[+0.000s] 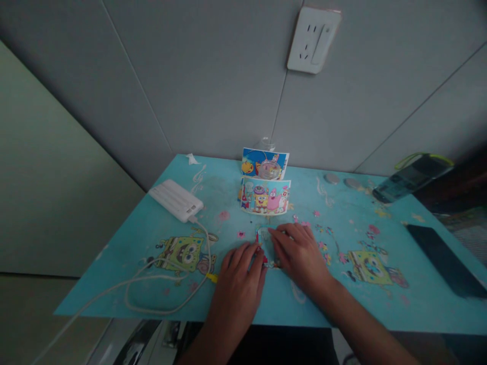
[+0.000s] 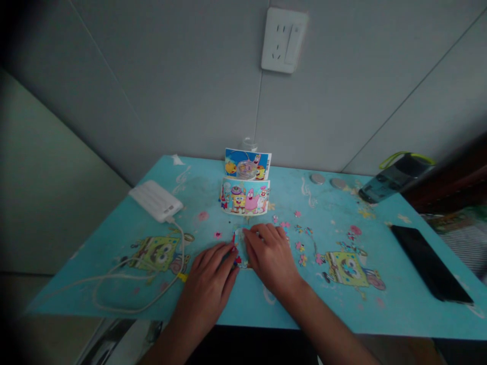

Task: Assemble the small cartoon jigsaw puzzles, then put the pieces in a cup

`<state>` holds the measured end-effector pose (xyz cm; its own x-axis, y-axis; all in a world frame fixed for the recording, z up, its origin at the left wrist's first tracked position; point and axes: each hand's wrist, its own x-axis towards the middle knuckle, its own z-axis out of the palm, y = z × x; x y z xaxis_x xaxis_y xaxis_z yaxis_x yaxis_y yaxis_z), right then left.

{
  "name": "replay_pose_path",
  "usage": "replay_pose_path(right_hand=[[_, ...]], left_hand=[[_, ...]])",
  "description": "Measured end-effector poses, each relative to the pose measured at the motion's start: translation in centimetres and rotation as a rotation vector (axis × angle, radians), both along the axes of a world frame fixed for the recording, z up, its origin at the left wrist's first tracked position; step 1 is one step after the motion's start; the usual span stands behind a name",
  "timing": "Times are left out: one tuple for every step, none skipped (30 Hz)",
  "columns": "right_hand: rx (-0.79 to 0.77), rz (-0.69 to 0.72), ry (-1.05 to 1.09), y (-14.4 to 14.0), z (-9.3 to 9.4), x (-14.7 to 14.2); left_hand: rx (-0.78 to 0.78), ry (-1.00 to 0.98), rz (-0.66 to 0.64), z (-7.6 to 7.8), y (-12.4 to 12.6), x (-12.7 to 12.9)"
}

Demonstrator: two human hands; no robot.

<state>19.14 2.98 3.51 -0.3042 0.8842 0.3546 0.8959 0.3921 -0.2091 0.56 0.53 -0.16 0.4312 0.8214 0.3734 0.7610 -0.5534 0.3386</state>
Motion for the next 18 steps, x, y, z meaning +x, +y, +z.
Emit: replay_pose_path(right_hand=[[0.025,-0.017,0.03,-0.7,0.3,0.6],[0.041,-0.035,0.054,-1.5,0.5,1.5],[0.044,-0.05,0.066,-2.4,0.5,2.5],[0.048,-0.06,0.069,-3.2,0.4,3.6],[0.053,-0.078,0.067,-4.0,0.1,4.9],[0.058,-0.099,0.058,-4.8,-0.3,6.2],[0.085,-0.125,0.059,-5.5,-0.8,7.5],[0.1,-0.156,0.062,-6.1,-1.4,8.7],[0.125,-0.191,0.07,-6.6,-2.0,9.7],[0.151,-0.223,0.082,-7.0,-2.5,10.6],[0.164,-0.247,0.094,-7.3,-3.0,11.2],[0.178,-0.269,0.107,-7.6,-3.3,11.5],[0.186,-0.285,0.119,-7.7,-3.5,11.6],[0.187,-0.294,0.124,-7.8,-3.6,11.5],[0.185,-0.295,0.122,-7.8,-3.6,11.3],[0.177,-0.291,0.112,-7.8,-3.6,11.0],[0.165,-0.283,0.099,-7.7,-3.5,10.7],[0.146,-0.271,0.085,-7.6,-3.4,10.4]], left_hand=[[0.005,0.002,-0.006,0.0,0.0,-0.1],[0.009,0.004,-0.012,0.0,0.0,-0.1],[0.013,0.006,-0.016,0.0,0.0,-0.2],[0.017,0.007,-0.02,0.0,0.0,-0.3],[0.021,0.007,-0.023,0.0,0.0,-0.4],[0.023,0.007,-0.024,-0.1,-0.1,-0.4],[0.024,0.006,-0.025,-0.2,-0.1,-0.5],[0.024,0.005,-0.027,-0.3,-0.1,-0.5],[0.023,0.003,-0.028,-0.4,-0.1,-0.5],[0.02,0.003,-0.027,-0.5,-0.2,-0.6],[0.016,0.002,-0.027,-0.6,-0.2,-0.6],[0.014,0.001,-0.029,-0.7,-0.2,-0.6],[0.011,-0.002,-0.031,-0.7,-0.2,-0.7],[0.01,-0.005,-0.033,-0.8,-0.3,-0.7],[0.011,-0.009,-0.036,-0.9,-0.3,-0.8],[0.013,-0.012,-0.04,-0.9,-0.3,-0.9],[0.017,-0.013,-0.043,-1.0,-0.3,-1.0],[0.022,-0.012,-0.045,-1.0,-0.3,-1.1]])
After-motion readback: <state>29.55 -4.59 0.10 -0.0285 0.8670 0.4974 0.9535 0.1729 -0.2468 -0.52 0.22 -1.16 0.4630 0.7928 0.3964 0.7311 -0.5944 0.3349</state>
